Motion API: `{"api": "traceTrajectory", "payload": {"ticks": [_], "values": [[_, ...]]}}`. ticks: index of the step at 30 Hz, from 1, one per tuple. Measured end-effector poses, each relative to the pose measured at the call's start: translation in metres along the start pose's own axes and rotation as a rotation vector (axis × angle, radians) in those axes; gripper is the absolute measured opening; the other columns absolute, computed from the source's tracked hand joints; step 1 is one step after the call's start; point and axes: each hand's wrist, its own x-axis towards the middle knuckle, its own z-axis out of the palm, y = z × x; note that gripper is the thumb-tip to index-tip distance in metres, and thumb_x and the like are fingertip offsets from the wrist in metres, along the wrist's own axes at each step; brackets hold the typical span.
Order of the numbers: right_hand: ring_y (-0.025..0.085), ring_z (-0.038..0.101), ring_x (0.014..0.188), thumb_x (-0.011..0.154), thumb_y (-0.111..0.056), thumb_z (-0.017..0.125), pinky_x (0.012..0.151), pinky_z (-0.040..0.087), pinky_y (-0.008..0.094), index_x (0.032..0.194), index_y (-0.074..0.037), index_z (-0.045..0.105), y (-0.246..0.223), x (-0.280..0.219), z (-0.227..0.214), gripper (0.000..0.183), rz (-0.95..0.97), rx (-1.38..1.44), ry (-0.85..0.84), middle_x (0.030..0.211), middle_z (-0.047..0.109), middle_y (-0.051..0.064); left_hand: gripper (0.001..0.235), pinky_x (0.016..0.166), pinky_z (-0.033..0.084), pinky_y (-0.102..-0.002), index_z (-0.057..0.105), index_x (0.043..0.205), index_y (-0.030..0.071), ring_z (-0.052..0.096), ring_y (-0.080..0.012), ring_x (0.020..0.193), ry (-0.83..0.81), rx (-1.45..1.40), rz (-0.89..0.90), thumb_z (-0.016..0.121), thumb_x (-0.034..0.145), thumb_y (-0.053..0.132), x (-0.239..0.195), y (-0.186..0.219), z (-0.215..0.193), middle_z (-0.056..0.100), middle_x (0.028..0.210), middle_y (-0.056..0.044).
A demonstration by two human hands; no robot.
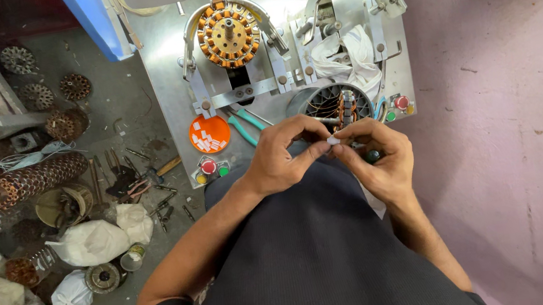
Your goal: The person is wiring and assembling a motor stator by hand and using a screwdriver while it is positioned on a workshop bench. They handle the copper-wired core, a motor housing, and electrical leads.
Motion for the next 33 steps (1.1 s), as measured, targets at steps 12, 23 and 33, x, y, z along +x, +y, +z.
{"api": "traceTrajectory", "payload": {"ticks": [12, 23, 33], "values": [[0.014, 0.073, 0.078, 0.087, 0.008, 0.077, 0.063, 0.058, 0.022, 0.101, 0.001, 0.068, 0.003, -0.008, 0.009, 0.018, -0.155, -0.215, 0.078, 0.098, 0.071, 0.01, 0.018, 0.08, 0.056, -0.035, 0.065, 0.101, 0.006, 0.071, -0.0267, 0.088, -0.024, 0.18, 0.075, 0.076, 0.088, -0.002, 0.002, -0.007, 0.007, 0.068, 0.094, -0.009], [0.013, 0.073, 0.081, 0.094, 0.005, 0.08, 0.069, 0.059, 0.024, 0.104, 0.0, 0.071, 0.024, -0.009, 0.0, 0.015, -0.105, -0.368, 0.318, 0.099, 0.072, 0.009, 0.041, 0.113, 0.046, -0.04, 0.067, 0.12, 0.008, 0.058, -0.0288, 0.128, 0.022, 0.262, 0.081, 0.084, 0.083, 0.013, 0.02, -0.031, 0.004, 0.061, 0.132, -0.008], [0.012, 0.069, 0.076, 0.091, 0.006, 0.082, 0.066, 0.056, 0.025, 0.102, -0.001, 0.071, 0.047, -0.012, 0.007, 0.017, -0.146, -0.399, 0.366, 0.098, 0.071, 0.009, 0.036, 0.114, 0.046, -0.04, 0.066, 0.12, 0.009, 0.055, -0.0291, 0.13, 0.361, 0.551, -0.072, 0.082, 0.088, 0.013, 0.012, -0.082, -0.024, 0.059, 0.134, -0.008]]}}
